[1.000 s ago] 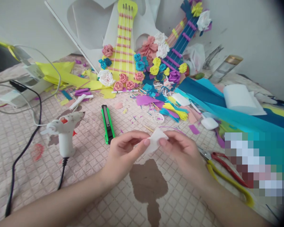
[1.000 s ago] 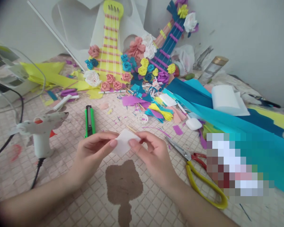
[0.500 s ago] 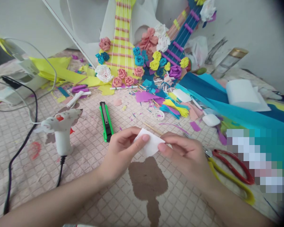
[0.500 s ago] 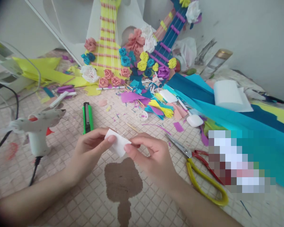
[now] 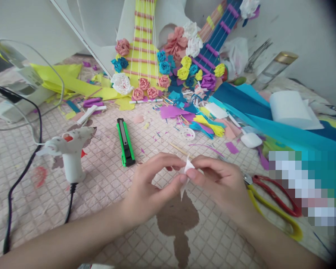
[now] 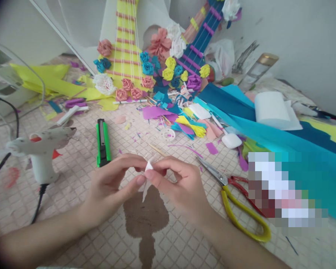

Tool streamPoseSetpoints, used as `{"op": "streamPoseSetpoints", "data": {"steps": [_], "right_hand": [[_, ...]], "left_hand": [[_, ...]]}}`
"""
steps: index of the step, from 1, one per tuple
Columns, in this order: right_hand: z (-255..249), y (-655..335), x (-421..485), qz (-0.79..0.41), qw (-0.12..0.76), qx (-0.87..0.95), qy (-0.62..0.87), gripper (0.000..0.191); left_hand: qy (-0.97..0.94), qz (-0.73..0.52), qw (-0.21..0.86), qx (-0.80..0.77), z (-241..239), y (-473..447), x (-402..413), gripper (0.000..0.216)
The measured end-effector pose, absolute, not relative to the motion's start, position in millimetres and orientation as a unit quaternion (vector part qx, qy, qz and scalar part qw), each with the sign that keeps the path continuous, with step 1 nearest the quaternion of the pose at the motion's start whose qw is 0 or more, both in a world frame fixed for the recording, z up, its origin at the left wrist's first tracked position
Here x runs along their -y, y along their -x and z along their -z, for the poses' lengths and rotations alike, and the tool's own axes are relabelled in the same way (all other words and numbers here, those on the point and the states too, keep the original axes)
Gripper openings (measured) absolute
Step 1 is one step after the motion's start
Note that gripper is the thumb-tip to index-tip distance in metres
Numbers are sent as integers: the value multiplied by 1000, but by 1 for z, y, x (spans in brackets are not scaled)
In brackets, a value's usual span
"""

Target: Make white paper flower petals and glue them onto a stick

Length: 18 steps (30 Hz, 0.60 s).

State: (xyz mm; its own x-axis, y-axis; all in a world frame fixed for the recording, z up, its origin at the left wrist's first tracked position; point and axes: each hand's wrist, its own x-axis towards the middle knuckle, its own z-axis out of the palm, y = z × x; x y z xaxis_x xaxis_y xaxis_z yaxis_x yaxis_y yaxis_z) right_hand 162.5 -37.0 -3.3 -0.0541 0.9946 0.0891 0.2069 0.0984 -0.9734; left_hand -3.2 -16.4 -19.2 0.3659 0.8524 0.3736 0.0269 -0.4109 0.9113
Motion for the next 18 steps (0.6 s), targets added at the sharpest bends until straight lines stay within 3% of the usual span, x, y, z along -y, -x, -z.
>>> {"op": "streamPoseSetpoints", "data": {"steps": [5, 9, 13, 18], "right_hand": [[4, -163, 36, -453, 458, 569, 511, 4], [4, -163, 35, -463, 470, 563, 497, 2], [3, -163, 35, -464, 465, 558, 506, 2], [1, -161, 36, -464, 450, 564, 514, 4]], "left_hand": [[-596, -455, 584, -311, 15, -1, 19, 16], [-545, -454, 631, -314, 15, -2, 19, 15], [-542, -455, 630, -320, 15, -3, 18, 14], [-620, -453, 550, -327, 17, -2, 19, 16]]}}
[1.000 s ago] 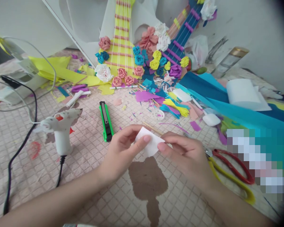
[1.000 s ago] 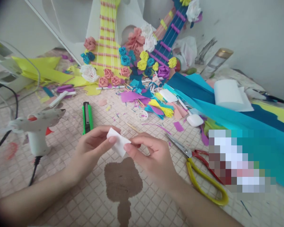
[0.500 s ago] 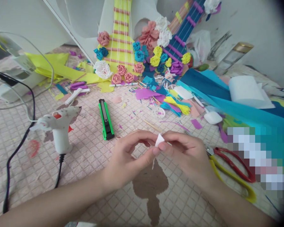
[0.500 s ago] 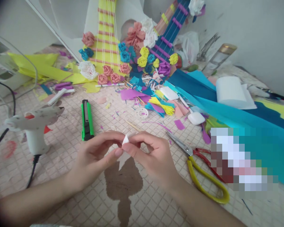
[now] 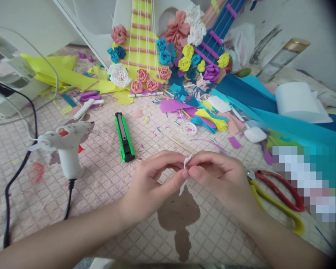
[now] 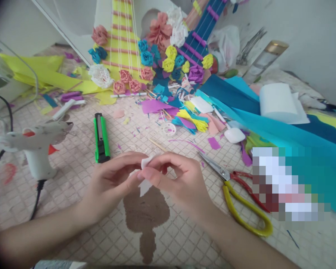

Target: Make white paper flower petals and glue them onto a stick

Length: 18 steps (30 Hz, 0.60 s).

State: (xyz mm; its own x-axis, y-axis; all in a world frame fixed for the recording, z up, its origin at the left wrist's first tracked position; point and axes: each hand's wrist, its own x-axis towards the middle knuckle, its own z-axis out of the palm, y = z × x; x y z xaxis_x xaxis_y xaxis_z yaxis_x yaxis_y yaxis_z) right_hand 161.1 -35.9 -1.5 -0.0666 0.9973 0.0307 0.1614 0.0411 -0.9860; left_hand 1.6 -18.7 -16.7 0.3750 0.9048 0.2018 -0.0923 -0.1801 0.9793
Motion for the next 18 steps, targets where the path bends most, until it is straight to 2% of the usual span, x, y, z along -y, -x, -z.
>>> {"op": "streamPoseSetpoints", "data": {"steps": [6, 18], "right_hand": [[1, -159, 36, -440, 430, 579, 534, 7], [1, -159, 38, -424, 430, 587, 539, 6]], "left_hand": [[-695, -459, 446, -328, 21, 0, 20, 17], [-697, -441, 448, -344, 20, 0, 21, 19]]}}
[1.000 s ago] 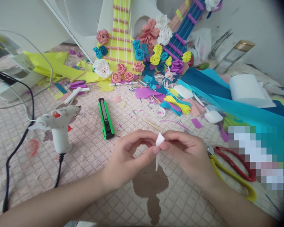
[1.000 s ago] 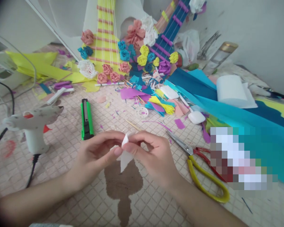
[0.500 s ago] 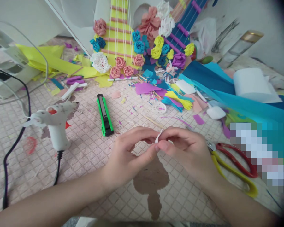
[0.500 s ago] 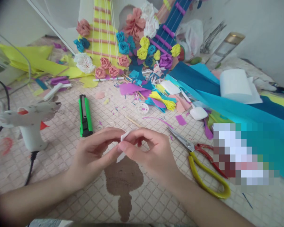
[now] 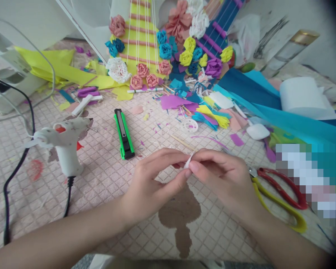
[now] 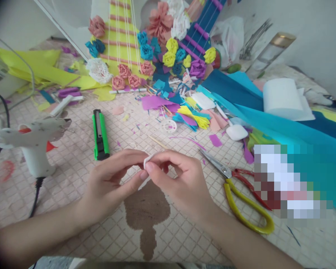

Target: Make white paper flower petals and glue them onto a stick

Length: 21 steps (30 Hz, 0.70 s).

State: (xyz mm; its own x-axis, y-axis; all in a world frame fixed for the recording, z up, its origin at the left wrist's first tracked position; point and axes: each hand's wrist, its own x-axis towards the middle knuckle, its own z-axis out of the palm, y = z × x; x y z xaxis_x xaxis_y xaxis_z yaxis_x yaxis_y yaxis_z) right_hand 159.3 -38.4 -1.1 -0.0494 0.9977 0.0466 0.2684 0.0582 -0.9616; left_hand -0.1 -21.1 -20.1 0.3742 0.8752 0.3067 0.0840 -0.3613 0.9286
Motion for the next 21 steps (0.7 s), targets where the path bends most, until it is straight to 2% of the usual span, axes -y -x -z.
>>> {"op": "streamPoseSetpoints", "data": {"steps": [21], "right_hand": [[2, -159, 39, -414, 427, 584, 552, 7]], "left_hand": [[-694, -438, 454, -345, 18, 0, 21, 19]]}}
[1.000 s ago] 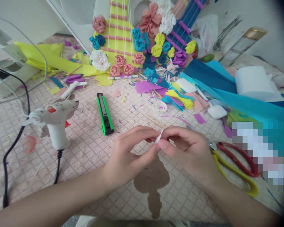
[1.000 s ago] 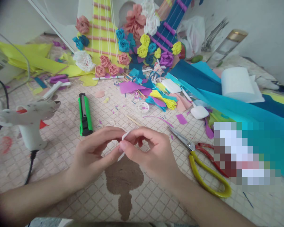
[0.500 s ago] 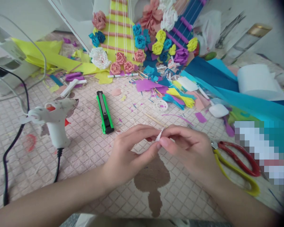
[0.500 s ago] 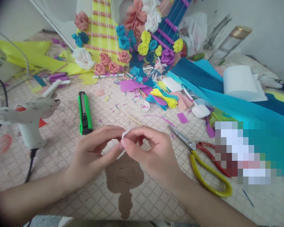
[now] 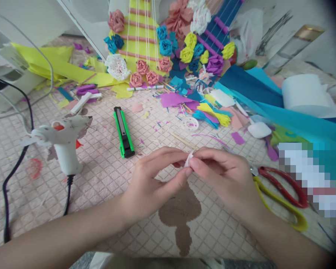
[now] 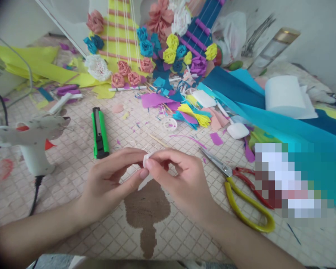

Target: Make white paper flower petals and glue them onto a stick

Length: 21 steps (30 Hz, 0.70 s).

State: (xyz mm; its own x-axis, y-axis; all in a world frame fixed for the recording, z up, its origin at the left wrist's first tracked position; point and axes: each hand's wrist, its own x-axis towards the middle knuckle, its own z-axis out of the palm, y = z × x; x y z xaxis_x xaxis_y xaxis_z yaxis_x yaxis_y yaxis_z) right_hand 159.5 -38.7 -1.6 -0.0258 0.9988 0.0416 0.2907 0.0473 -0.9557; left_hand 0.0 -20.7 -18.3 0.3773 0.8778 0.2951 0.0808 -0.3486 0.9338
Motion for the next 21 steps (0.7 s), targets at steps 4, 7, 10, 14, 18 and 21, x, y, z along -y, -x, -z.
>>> {"op": "streamPoseSetpoints", "data": {"steps": [4, 7, 10, 14, 18, 21], "right_hand": [[2, -160, 39, -418, 429, 580, 552, 7], [2, -159, 39, -417, 431, 583, 548, 5], [4, -158, 39, -408, 429, 591, 548, 5], [5, -157, 39, -364, 423, 621, 551, 6], [5, -155, 40, -349, 430, 634, 539, 8], [5, -155, 41, -355, 435, 632, 533, 9]], "left_hand": [[-688, -440, 460, -347, 18, 0, 20, 17], [-683, -440, 470, -345, 17, 0, 20, 17], [-673, -438, 484, -347, 16, 0, 20, 14], [-624, -439, 526, -376, 16, -1, 18, 9], [-577, -439, 563, -397, 16, -1, 17, 6], [-563, -435, 572, -409, 14, -1, 17, 7]]}}
